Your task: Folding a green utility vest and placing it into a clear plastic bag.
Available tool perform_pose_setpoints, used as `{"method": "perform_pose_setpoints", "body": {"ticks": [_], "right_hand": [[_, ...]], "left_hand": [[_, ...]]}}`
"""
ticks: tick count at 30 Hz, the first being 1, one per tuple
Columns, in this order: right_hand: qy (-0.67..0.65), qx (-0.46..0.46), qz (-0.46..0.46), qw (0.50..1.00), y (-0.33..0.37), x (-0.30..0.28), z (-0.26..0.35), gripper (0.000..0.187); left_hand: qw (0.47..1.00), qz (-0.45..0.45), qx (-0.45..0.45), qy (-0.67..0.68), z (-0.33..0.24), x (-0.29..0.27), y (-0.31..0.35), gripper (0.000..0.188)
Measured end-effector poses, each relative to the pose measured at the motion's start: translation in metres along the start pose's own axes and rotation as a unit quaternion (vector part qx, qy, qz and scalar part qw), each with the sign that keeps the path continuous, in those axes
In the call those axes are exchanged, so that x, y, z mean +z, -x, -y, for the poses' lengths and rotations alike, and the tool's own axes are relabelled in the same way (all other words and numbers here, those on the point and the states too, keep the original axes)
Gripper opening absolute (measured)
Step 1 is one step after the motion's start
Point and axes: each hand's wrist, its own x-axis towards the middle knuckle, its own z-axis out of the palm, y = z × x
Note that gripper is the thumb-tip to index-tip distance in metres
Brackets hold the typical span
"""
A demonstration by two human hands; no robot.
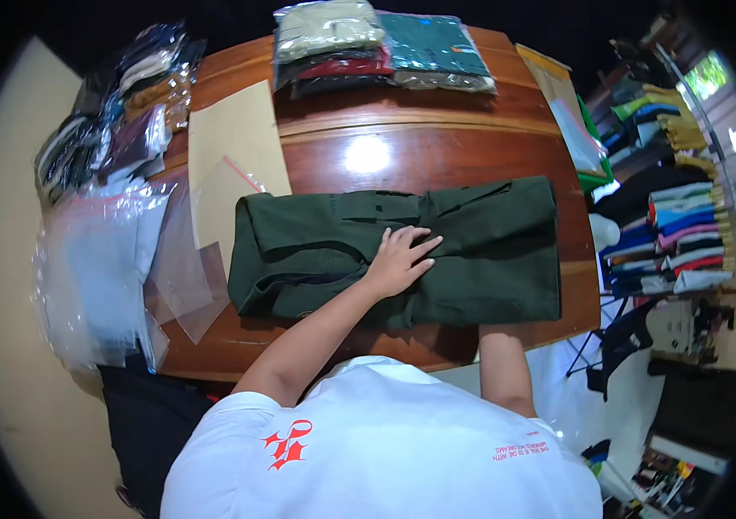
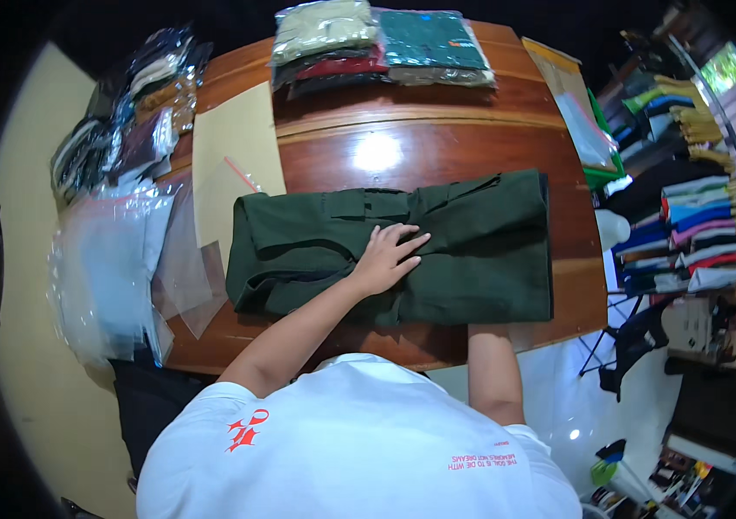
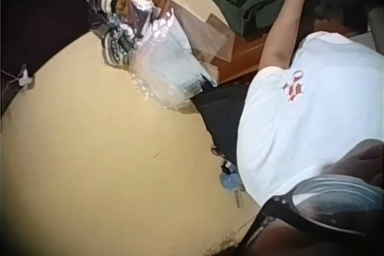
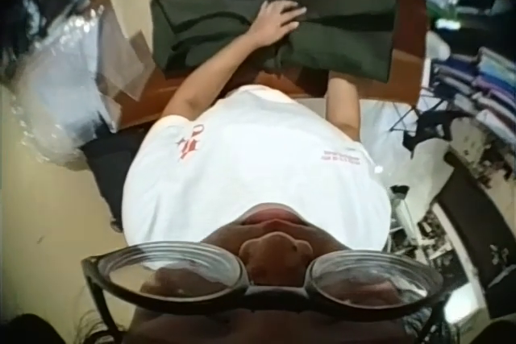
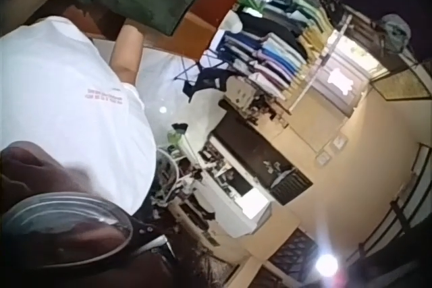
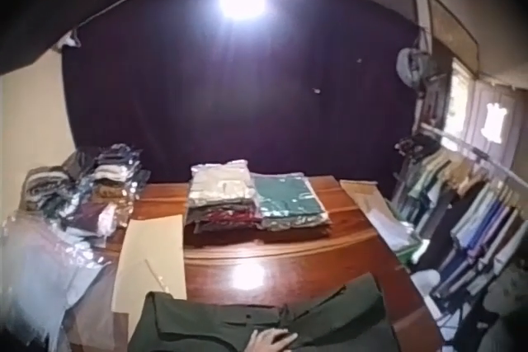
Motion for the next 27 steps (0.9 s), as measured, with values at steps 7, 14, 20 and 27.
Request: {"method": "perform_pose_setpoints", "body": {"ticks": [7,14,20,27], "right_hand": [[-0.022,0.014,-0.059,0.998,-0.01,-0.068,0.063,0.076],[-0.171,-0.103,-0.152,0.968,0.082,-0.086,0.028,0.065],[-0.018,-0.134,-0.195,0.971,0.075,-0.058,0.004,0.057],[0.009,-0.113,-0.209,0.971,0.054,-0.054,0.022,0.048]], "left_hand": [[0.991,-0.012,-0.009,-0.133,-0.034,-0.005,-0.054,0.016],[0.992,0.056,0.066,-0.095,-0.051,0.041,-0.19,0.053],[0.946,0.319,0.037,0.046,-0.055,0.108,-0.277,0.086],[0.865,0.453,-0.102,0.19,-0.052,0.087,-0.3,0.064]]}}
